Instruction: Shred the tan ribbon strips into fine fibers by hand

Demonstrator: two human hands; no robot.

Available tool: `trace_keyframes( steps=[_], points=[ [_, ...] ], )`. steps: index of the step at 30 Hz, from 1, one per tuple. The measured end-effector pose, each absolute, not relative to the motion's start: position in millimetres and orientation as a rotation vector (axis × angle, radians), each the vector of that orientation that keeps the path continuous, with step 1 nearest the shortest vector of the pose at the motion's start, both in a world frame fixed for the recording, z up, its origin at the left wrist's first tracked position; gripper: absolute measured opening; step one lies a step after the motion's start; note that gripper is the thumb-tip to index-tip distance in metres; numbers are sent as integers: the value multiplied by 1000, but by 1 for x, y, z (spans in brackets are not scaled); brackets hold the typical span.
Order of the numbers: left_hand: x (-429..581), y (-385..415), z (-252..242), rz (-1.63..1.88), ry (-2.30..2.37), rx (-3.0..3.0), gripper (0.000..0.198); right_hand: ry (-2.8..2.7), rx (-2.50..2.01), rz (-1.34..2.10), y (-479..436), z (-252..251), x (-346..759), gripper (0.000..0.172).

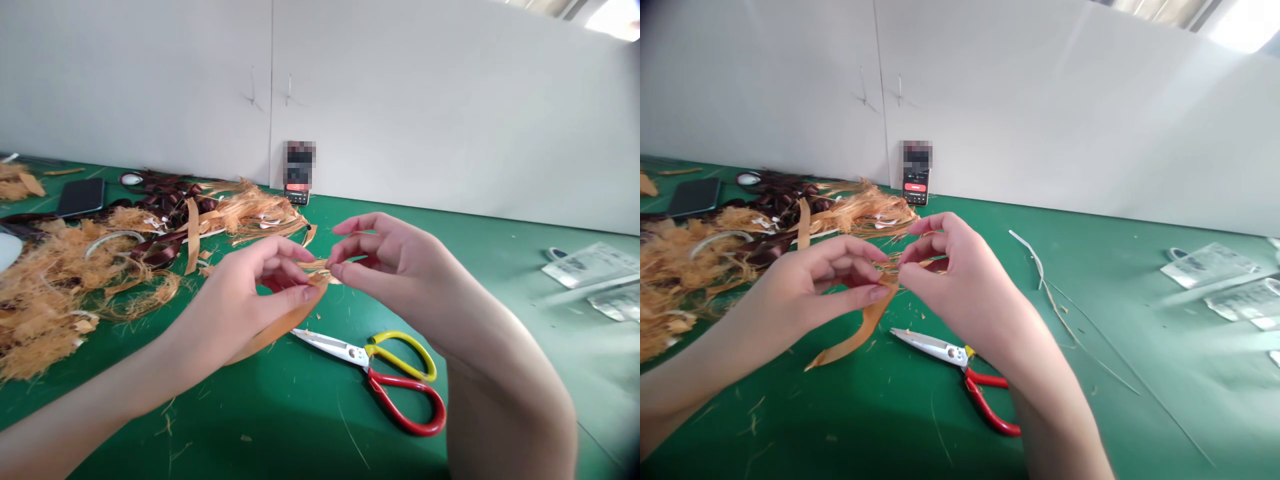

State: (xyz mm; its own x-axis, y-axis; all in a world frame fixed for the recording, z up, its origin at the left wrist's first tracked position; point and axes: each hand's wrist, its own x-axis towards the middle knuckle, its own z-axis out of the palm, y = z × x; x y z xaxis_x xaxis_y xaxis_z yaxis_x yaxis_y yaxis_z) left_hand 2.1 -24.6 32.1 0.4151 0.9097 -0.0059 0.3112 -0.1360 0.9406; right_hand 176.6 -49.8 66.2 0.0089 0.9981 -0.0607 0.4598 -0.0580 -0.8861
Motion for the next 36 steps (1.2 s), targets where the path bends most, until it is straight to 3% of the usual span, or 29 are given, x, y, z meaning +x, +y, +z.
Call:
trace_keyframes(
  steps=[13,29,36],
  points=[
    [-1,-24,29,777,1021,1778,10,-1606,-1589,1100,-51,67,178,27],
    [0,-23,31,786,1046,1643,13,-1603,-1568,1090,-49,67,180,28],
    [1,-24,33,780,1048,1624,21,-1595,-1586,1099,-50,65,178,38]
  ],
)
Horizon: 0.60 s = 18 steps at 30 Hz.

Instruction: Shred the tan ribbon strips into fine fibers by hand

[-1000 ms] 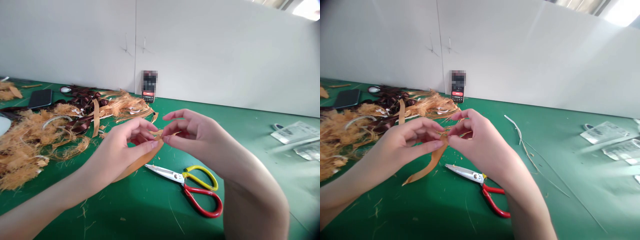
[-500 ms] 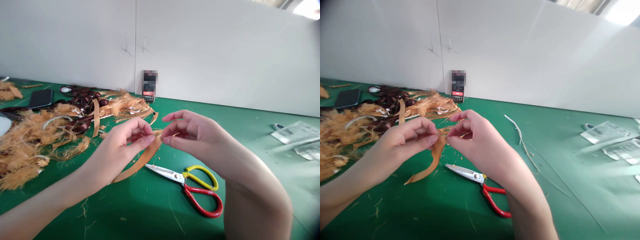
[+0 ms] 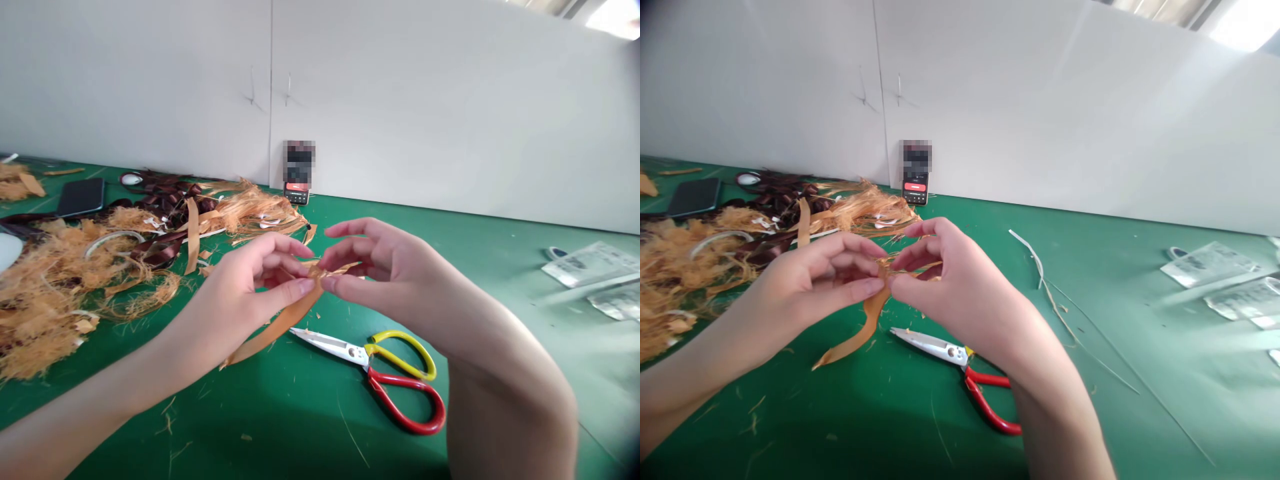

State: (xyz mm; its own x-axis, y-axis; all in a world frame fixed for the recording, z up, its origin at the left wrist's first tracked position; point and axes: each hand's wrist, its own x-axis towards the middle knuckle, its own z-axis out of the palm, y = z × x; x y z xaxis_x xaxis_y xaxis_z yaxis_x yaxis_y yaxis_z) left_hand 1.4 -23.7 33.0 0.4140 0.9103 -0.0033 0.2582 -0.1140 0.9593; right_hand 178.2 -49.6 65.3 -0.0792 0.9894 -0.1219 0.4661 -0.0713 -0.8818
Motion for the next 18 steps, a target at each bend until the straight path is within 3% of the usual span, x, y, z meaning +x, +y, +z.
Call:
trace_keyframes(
  steps=[5,18],
  points=[
    [2,-25,32,754,1065,1666,19,-1684,-1577,1087,-49,62,174,28],
    [4,-27,30,713,1117,1704,22,-1457,-1589,909,-48,65,176,25]
  ],
)
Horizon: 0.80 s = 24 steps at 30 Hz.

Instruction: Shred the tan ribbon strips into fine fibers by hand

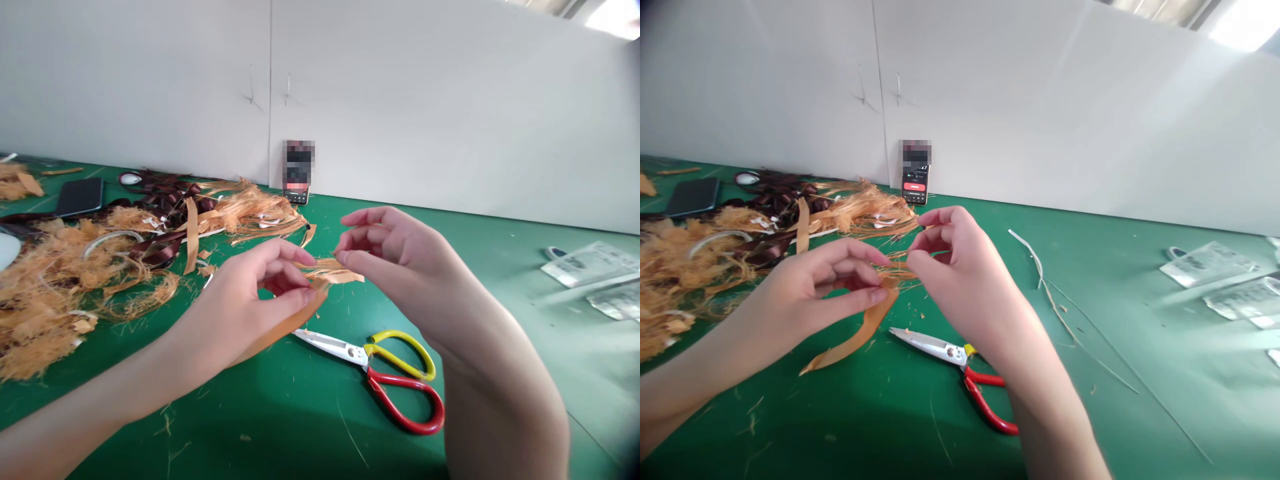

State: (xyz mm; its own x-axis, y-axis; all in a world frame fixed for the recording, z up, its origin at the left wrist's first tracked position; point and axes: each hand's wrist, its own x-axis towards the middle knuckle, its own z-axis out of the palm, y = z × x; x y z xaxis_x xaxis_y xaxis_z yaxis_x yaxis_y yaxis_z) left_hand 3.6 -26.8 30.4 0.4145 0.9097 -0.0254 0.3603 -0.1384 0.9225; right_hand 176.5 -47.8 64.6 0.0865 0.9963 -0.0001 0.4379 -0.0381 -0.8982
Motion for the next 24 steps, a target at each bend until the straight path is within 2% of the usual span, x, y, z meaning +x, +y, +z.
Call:
trace_keyframes(
  steps=[5,11,17,24],
  points=[
    [4,-28,35,686,1089,1573,21,-1430,-1529,973,-48,65,177,24],
    [4,-27,38,696,1058,1495,21,-1542,-1587,1148,-51,65,179,39],
    [3,-27,36,689,1050,1524,22,-1695,-1578,1142,-51,62,177,29],
    [5,-27,35,655,1074,1529,28,-1631,-1625,1155,-49,62,174,30]
  ],
)
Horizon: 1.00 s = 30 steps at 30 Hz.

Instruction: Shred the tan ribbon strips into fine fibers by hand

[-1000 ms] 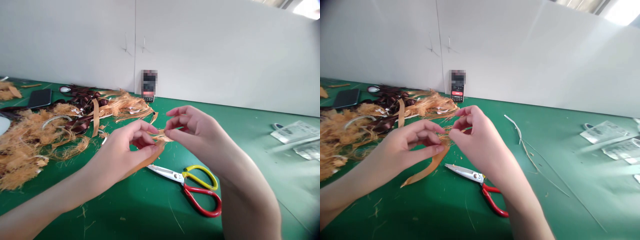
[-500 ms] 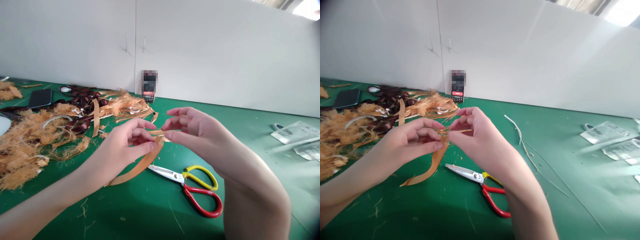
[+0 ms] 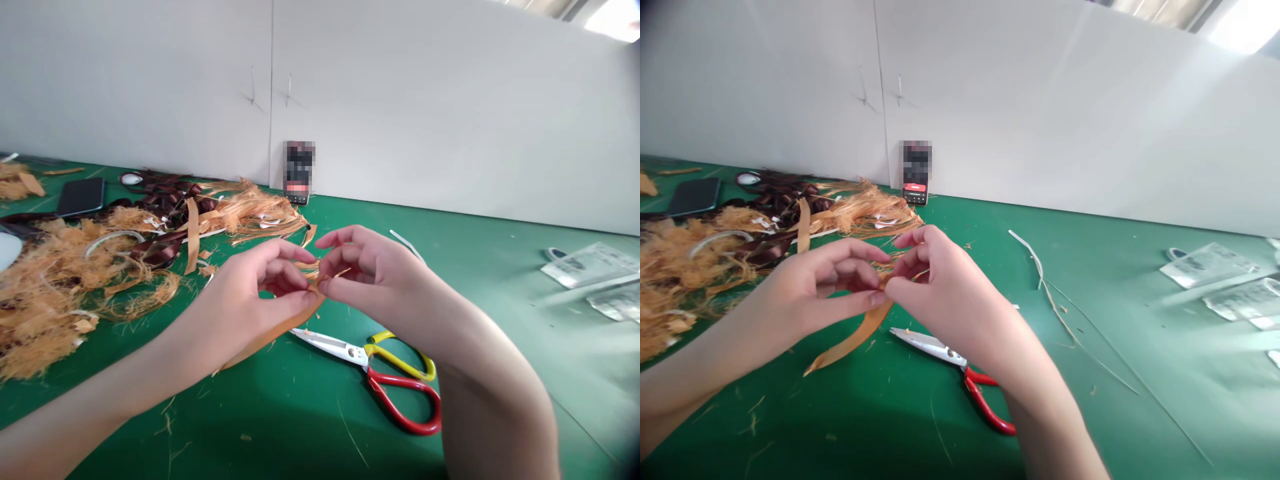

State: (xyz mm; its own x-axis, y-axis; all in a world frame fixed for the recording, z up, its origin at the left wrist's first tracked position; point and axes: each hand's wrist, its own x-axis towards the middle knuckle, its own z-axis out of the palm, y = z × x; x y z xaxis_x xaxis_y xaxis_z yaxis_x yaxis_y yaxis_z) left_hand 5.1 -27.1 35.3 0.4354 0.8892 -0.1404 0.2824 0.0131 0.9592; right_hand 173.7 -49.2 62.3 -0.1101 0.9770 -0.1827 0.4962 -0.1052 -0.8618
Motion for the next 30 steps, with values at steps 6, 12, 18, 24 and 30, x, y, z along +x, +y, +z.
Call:
trace_keyframes(
  steps=[6,12,18,24,30],
  points=[
    [2,-25,32,693,1035,1565,28,-1545,-1636,1060,-47,64,174,28],
    [1,-24,28,712,1028,1602,29,-1467,-1589,993,-47,66,177,29],
    [4,-26,34,665,1050,1552,26,-1652,-1630,1091,-50,64,178,38],
    [4,-26,31,647,1032,1575,28,-1694,-1643,1016,-50,62,175,31],
    [3,-25,27,639,1038,1584,27,-1566,-1636,956,-49,65,177,29]
  ],
)
